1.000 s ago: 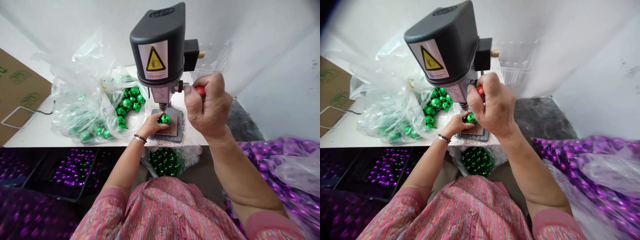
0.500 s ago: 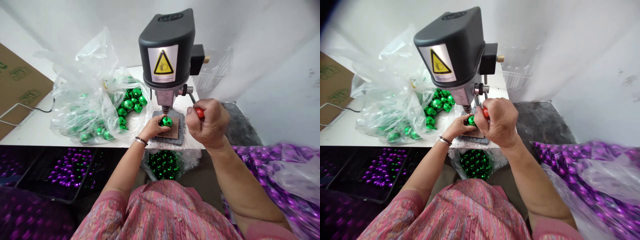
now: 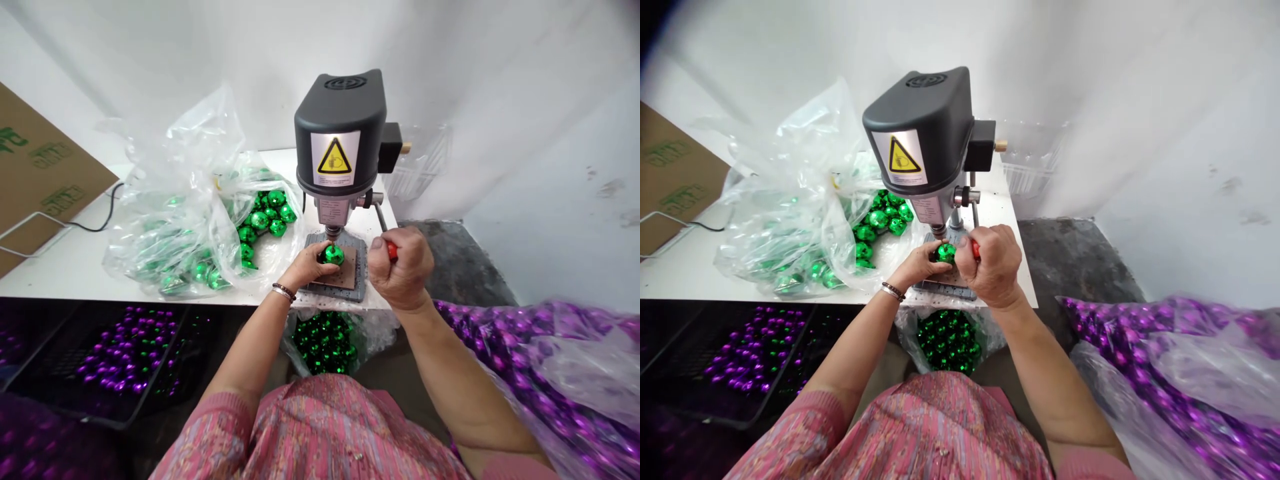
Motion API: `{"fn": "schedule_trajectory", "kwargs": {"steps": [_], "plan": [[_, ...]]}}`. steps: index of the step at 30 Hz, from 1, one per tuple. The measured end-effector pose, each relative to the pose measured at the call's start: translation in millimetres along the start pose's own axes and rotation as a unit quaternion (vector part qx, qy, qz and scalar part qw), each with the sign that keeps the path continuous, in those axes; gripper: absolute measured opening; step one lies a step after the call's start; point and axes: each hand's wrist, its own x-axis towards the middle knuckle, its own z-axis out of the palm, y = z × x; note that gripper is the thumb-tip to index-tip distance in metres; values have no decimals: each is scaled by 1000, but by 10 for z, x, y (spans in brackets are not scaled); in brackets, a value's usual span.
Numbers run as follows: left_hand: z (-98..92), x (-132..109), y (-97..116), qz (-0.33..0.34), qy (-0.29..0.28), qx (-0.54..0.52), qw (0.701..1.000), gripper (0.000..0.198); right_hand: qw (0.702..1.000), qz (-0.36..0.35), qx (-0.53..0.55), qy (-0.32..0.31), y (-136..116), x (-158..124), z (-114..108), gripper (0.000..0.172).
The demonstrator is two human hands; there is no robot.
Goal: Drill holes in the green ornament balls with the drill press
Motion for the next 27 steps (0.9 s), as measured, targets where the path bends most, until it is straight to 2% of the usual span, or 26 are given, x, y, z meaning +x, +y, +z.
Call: {"fn": "schedule_trajectory", "kwargs": {"steps": [5, 7, 10, 14, 16, 19, 21, 24, 27], "plan": [[29, -6, -9, 5, -4, -26, 1000, 60, 1000, 22, 8, 18, -61, -16, 14, 5], [48, -19, 20, -2, -6, -36, 999, 59, 998, 54, 9, 16, -77, 101, -5, 2], [45, -100, 95, -12, 19, -19, 1000, 60, 991, 130, 37, -14, -75, 375, -48, 12], [-59, -395, 141, -26, 21, 15, 999, 60, 976, 197, 66, -68, -57, 646, -89, 19], [-121, -604, 116, -16, -32, 24, 999, 60, 971, 214, 74, -77, -61, 691, -97, 19], [-160, -899, 42, 37, -152, 33, 987, 63, 966, 236, 80, -69, -76, 698, -97, 19], [-160, -1036, -17, 56, -191, 39, 979, 69, 965, 245, 75, -64, -76, 693, -94, 19], [-202, -1110, -114, 22, -157, 36, 987, 69, 967, 239, 70, -55, -54, 686, -81, 21], [-370, -1014, -221, -38, -32, 26, 998, 53, 970, 231, 62, -45, -36, 685, -65, 23]]}}
